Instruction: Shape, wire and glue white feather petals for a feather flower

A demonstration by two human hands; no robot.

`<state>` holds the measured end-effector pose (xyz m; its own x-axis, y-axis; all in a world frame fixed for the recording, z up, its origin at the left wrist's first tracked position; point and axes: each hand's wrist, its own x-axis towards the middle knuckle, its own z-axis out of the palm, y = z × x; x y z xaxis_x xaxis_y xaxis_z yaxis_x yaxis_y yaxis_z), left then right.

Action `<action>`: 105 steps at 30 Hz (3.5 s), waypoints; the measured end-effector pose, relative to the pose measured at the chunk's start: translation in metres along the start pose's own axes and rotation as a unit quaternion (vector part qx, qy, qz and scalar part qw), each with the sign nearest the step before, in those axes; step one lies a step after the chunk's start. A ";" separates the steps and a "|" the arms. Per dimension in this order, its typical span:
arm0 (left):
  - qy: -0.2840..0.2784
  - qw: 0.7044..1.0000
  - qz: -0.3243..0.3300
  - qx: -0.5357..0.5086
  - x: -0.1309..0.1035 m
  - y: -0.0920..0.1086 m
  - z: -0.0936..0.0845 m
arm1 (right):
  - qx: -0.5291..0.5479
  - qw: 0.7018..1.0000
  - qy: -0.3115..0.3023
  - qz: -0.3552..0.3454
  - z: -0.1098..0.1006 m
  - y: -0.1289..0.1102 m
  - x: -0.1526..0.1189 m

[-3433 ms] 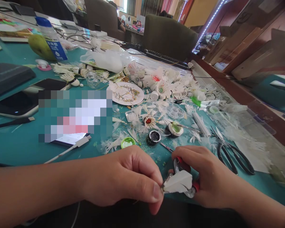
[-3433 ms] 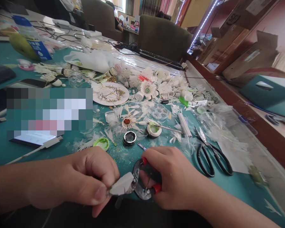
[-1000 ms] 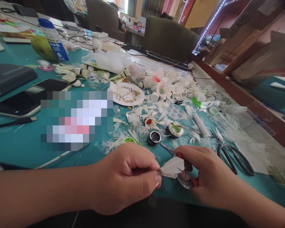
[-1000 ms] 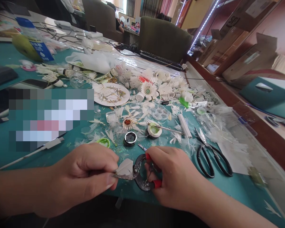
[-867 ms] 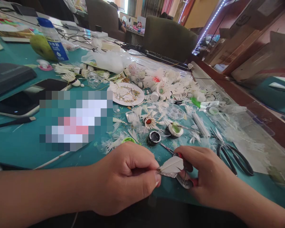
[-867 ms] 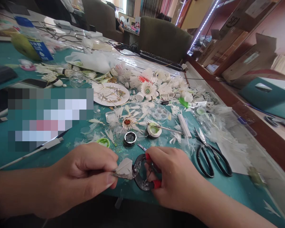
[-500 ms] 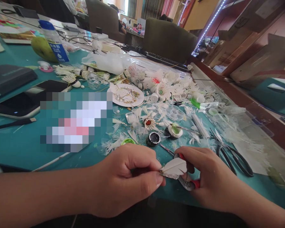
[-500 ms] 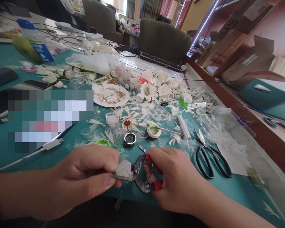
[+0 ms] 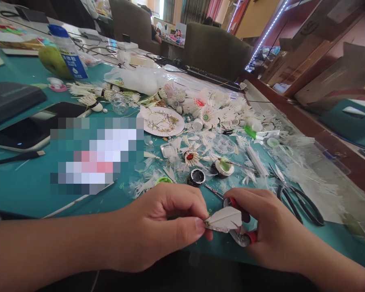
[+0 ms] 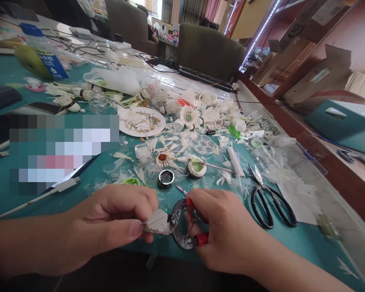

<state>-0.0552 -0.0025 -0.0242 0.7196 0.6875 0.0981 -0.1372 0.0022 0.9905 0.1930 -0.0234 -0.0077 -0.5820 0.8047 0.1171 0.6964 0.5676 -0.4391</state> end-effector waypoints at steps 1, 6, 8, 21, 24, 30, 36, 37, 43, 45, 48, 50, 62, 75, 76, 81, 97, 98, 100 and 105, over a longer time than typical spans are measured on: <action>-0.002 1.000 -0.013 0.000 -0.001 0.000 0.000 | -0.003 1.000 -0.003 0.003 0.000 0.000 0.000; -0.017 0.997 -0.068 0.037 -0.006 -0.002 0.000 | -0.015 1.000 -0.005 0.005 0.000 0.001 0.000; -0.020 0.997 -0.048 0.057 -0.005 -0.002 -0.001 | -0.015 1.000 0.000 -0.007 0.000 0.001 0.002; 0.074 0.962 0.096 0.246 -0.004 0.001 0.005 | -0.050 0.997 0.059 -0.012 0.010 0.006 -0.001; 0.092 0.954 0.095 0.270 -0.004 0.001 0.007 | -0.065 0.996 0.061 -0.001 0.011 0.003 -0.001; 0.124 0.949 0.103 0.270 -0.007 -0.005 0.011 | -0.094 0.993 0.068 -0.026 0.010 -0.002 0.002; 0.136 0.939 0.134 0.284 -0.009 -0.008 0.013 | -0.118 0.989 0.081 -0.046 0.010 0.000 0.002; 0.136 0.938 0.137 0.287 -0.010 -0.009 0.013 | -0.120 0.988 0.083 -0.051 0.011 0.001 0.002; 0.133 0.935 0.140 0.297 -0.010 -0.009 0.012 | -0.115 0.989 0.070 -0.053 0.010 0.001 0.000; 0.129 0.938 0.140 0.290 -0.010 -0.008 0.012 | -0.116 0.990 0.068 -0.052 0.010 0.001 0.000; 0.126 0.942 0.137 0.278 -0.009 -0.007 0.012 | -0.120 0.989 0.068 -0.056 0.010 0.001 0.002; 0.131 0.945 0.134 0.268 -0.008 -0.006 0.012 | -0.122 0.988 0.075 -0.060 0.010 0.000 0.004; 0.033 0.991 0.026 0.125 -0.008 0.002 0.003 | -0.153 0.978 0.116 -0.078 0.011 0.007 0.004; -0.009 0.998 -0.058 -0.005 -0.003 0.004 0.004 | -0.132 0.981 0.108 -0.089 0.009 0.006 0.003; -0.010 0.999 -0.052 0.003 -0.003 0.005 0.004 | -0.127 0.982 0.108 -0.088 0.009 0.006 0.002; -0.014 0.999 -0.010 0.051 -0.004 0.005 0.003 | -0.095 0.987 0.111 -0.067 0.011 0.006 0.001; 0.127 0.959 0.101 0.232 -0.003 -0.003 0.007 | -0.124 0.987 0.098 -0.033 0.013 0.009 -0.001; 0.125 0.958 0.107 0.236 -0.003 -0.004 0.007 | -0.129 0.986 0.099 -0.037 0.012 0.008 0.000; 0.122 0.956 0.116 0.242 -0.002 -0.005 0.006 | -0.138 0.984 0.099 -0.046 0.010 0.005 0.002; 0.121 0.953 0.114 0.254 -0.002 -0.006 0.006 | -0.139 0.984 0.099 -0.048 0.008 0.002 0.005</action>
<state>-0.0524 -0.0082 -0.0295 0.5247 0.7750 0.3521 0.1202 -0.4770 0.8707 0.1882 -0.0195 -0.0150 -0.5774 0.7470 0.3297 0.7459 0.6468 -0.1591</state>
